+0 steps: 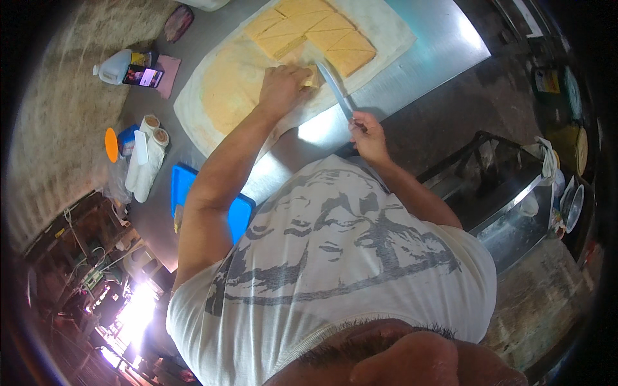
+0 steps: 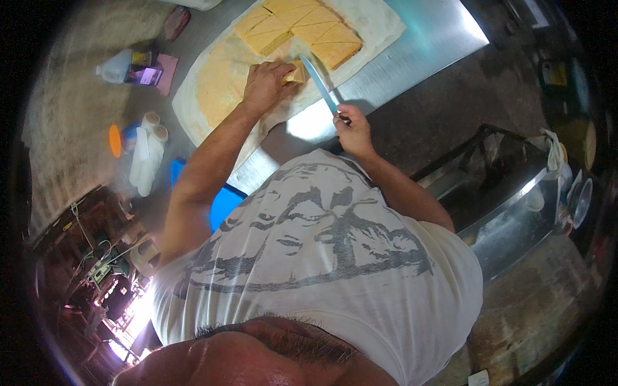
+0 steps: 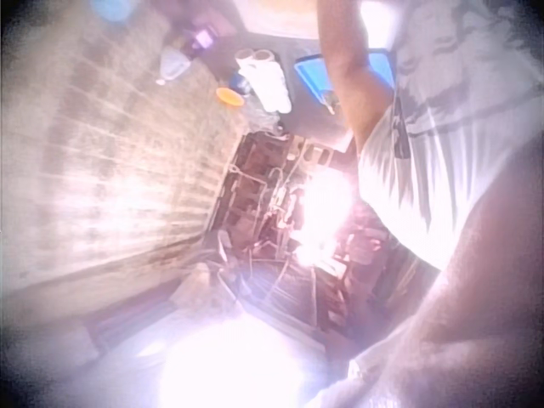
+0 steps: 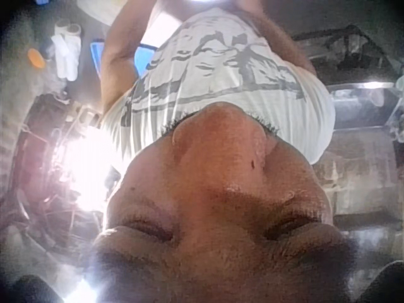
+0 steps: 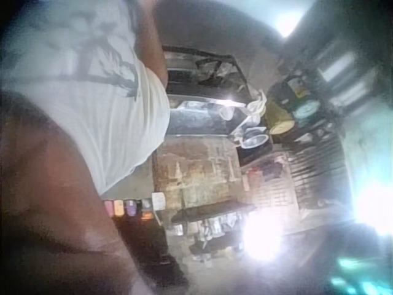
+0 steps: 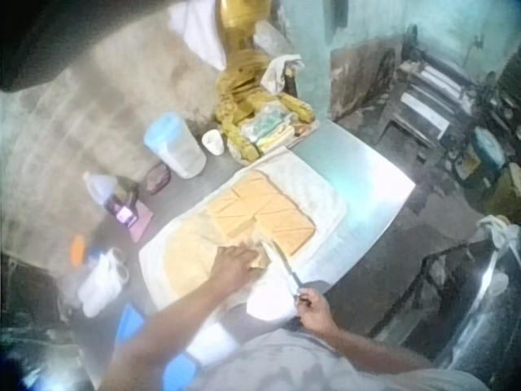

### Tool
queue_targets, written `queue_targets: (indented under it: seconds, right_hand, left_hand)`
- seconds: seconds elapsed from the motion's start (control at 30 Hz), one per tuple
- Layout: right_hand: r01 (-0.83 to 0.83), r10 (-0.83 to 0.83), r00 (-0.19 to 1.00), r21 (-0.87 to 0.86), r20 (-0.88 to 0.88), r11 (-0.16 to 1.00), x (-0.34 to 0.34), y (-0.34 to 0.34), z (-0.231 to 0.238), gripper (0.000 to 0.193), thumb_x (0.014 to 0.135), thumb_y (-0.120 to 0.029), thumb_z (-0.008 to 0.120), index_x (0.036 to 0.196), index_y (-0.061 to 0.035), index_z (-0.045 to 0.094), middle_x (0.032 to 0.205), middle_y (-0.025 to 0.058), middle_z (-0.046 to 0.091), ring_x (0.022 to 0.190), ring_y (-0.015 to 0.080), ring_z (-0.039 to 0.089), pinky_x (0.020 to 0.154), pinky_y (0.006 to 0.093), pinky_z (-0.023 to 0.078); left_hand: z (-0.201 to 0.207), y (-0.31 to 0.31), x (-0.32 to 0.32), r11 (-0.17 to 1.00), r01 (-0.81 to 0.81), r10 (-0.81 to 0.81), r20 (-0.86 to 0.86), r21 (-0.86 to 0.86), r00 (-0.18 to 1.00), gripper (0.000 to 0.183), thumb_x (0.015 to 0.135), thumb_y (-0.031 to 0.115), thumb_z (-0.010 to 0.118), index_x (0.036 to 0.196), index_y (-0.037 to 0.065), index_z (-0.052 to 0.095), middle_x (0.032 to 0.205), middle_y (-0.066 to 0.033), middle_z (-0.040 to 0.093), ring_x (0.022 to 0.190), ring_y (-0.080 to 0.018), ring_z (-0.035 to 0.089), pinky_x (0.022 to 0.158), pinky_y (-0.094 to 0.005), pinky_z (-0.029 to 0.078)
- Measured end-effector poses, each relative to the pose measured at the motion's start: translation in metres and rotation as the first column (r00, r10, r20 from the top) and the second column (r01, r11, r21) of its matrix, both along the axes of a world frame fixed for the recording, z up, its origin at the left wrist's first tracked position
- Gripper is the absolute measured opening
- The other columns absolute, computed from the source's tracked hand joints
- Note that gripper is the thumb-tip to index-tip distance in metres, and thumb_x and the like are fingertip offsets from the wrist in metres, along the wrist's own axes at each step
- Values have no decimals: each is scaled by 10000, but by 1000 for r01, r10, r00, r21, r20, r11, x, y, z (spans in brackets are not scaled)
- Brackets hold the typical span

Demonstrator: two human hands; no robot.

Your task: The person places a blue tray on a stainless steel counter, then uses a knife to cut a large block of yellow cheese into triangular wedges. The cut pieces are transferred one by one into the blue tray.

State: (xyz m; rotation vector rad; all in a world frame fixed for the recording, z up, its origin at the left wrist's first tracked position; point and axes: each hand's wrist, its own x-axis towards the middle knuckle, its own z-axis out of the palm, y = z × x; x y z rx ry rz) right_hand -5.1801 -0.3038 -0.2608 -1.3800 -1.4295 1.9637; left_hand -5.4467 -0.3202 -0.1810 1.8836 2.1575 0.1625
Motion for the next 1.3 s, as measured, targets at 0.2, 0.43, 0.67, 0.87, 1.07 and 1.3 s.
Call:
queue_targets:
  seconds: [0.2,0.43,0.67,0.87,1.07,1.3]
  right_hand:
    - [9,-10,999,-16,-52,1000,-15,-14,-13,299,947,-25,653,1238,-56,592,1000,57,654,731,115,621,578,277,547]
    - [56,-57,998,40,24,998,-1,-3,-19,312,936,-7,664,1242,-14,603,1012,60,660,738,124,631,606,280,565]
    - [-106,93,992,164,87,981,11,19,-16,343,1004,-53,592,1345,-53,559,1125,90,665,771,124,628,570,253,522]
    - [-188,167,976,153,138,970,-13,7,19,326,988,-62,614,1297,23,556,1061,92,644,741,129,612,568,252,504]
    - [-413,416,907,328,66,850,-66,-21,55,291,989,-69,618,1257,34,573,1017,76,642,713,106,585,562,251,485]
    - [-533,554,832,238,-29,812,-125,-83,85,322,987,-43,594,1300,23,555,1035,86,659,726,96,586,600,236,481]
  left_hand:
    - [-16,-4,7,974,-216,197,227,64,954,407,878,314,767,1202,74,708,1156,-155,718,1027,-337,698,909,-411,547]
    - [-39,-24,1,940,-322,280,279,116,919,438,890,323,762,1228,54,698,1138,-178,721,979,-327,721,880,-410,566]
    - [-22,-35,-24,818,-575,519,481,-39,707,455,872,357,772,1205,50,719,1012,-156,760,894,-254,726,826,-374,571]
    - [27,-156,-74,738,-671,473,655,70,589,454,872,369,783,1192,52,721,1048,-153,754,950,-249,715,891,-361,551]
    - [60,-347,-114,580,-812,721,423,66,549,435,846,363,781,1180,89,728,1050,-177,749,976,-335,724,892,-417,558]
    - [32,-516,-154,452,-889,890,-26,-71,455,379,899,328,718,1232,147,704,1147,-143,735,1086,-353,686,954,-475,518]
